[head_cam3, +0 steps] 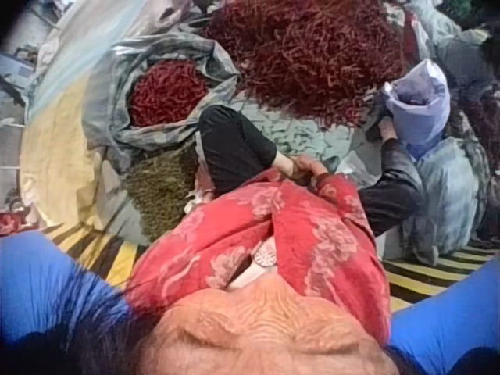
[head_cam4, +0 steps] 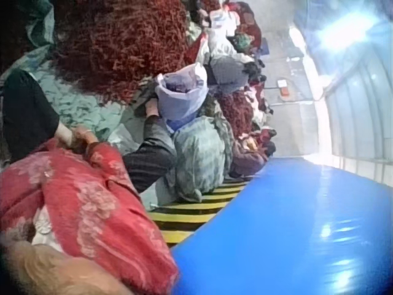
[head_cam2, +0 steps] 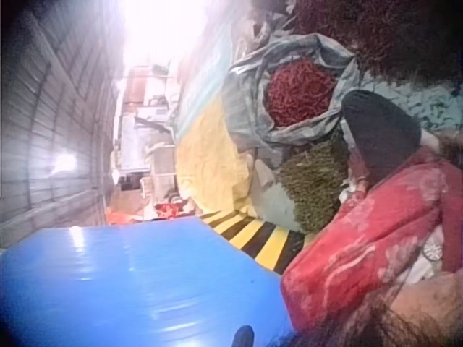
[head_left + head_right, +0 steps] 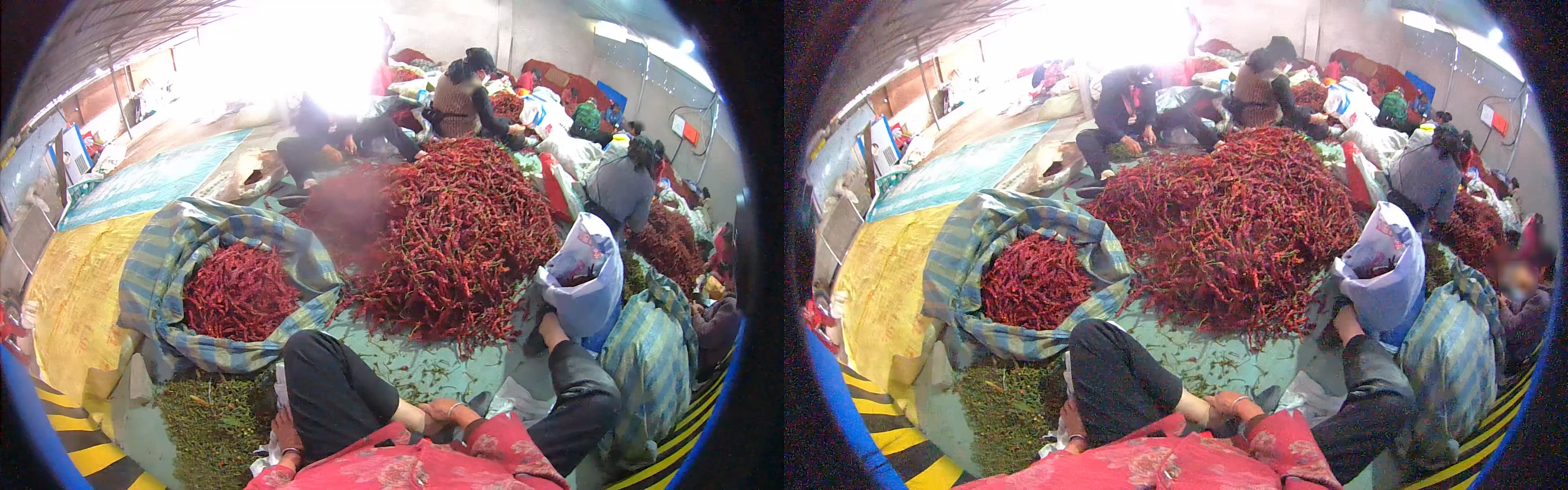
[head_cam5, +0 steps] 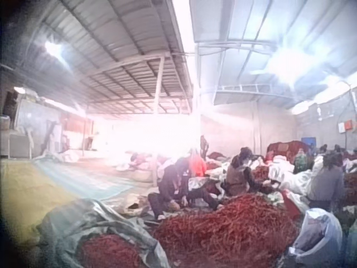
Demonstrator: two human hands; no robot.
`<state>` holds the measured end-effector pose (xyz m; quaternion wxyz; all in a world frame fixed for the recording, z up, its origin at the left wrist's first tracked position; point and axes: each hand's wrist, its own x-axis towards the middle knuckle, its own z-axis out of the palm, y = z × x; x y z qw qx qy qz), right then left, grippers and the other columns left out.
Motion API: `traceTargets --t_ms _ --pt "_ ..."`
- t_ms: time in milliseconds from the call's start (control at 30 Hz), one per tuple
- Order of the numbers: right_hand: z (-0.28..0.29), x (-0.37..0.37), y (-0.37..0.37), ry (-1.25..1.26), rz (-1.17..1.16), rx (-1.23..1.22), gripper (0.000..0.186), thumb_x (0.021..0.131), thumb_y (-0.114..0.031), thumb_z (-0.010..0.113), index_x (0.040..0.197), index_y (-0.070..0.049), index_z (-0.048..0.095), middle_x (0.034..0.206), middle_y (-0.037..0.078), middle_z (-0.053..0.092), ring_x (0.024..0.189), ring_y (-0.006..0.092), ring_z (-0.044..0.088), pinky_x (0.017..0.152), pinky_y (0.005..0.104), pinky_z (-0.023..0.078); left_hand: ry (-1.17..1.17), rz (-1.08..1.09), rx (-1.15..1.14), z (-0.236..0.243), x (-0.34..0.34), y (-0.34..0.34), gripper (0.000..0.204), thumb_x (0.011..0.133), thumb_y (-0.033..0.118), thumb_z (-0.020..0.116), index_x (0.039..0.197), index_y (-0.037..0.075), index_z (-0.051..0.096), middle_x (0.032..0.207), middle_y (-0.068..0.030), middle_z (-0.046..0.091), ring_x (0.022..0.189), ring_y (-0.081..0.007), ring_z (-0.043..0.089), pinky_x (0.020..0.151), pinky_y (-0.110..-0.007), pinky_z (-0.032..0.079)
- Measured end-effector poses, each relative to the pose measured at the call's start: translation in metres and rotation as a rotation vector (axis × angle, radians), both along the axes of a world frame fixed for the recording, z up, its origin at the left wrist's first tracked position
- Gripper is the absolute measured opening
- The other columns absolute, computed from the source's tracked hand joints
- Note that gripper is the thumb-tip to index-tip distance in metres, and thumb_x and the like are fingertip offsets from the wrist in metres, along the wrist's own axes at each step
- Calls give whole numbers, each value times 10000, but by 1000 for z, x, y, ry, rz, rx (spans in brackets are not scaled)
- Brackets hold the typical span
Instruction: The person sits on the floor and removes stems from dried red chili peppers by hand. The de-stemmed peppers are placed into a pile, while the removed stems are discarded to the side.
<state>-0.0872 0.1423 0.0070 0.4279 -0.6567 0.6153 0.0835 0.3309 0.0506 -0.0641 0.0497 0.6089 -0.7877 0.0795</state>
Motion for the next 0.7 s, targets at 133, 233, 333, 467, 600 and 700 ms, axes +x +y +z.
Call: traceTargets --t_ms 133,233,333,467,600,700 --pt "1 2 1 81 -68 119 462 896 -446 308 1236 -182 474 1121 220 566 1018 379 551 852 447 415 194 24 94 -25 2 1 462 866 246 417 1273 26 418 1164 -87 499 1068 -234 460 944 -370 340" --pt "50 32 4 -63 -87 -26 623 908 -509 224 1021 -34 612 1030 237 600 993 416 543 871 441 399 307 56 164 -22 25 8 462 871 264 413 1266 25 426 1159 -89 507 1056 -237 469 935 -371 348" --pt "6 34 -4 16 -167 89 634 912 -494 220 1017 -1 605 1055 234 592 1023 412 530 891 433 395 445 67 214 -27 25 11 463 875 282 409 1259 24 434 1154 -90 515 1044 -240 478 927 -372 357" --pt "-25 38 -10 -13 -47 56 630 917 -473 216 958 16 611 1018 240 601 973 419 548 857 444 404 550 107 262 -35 31 13 466 882 305 404 1250 23 445 1147 -92 525 1028 -243 490 915 -373 368" --pt "-26 40 -6 -28 210 -31 547 931 -388 224 942 14 596 957 229 616 886 426 564 794 475 427 668 153 309 -43 38 10 471 888 329 399 1241 22 456 1140 -94 536 1012 -247 502 903 -374 380" --pt "-31 32 0 -2 233 -32 466 928 -347 253 1011 -5 558 961 230 613 890 421 569 778 480 436 770 185 341 -50 33 8 477 892 347 396 1234 22 464 1135 -96 544 1000 -250 511 895 -375 388"
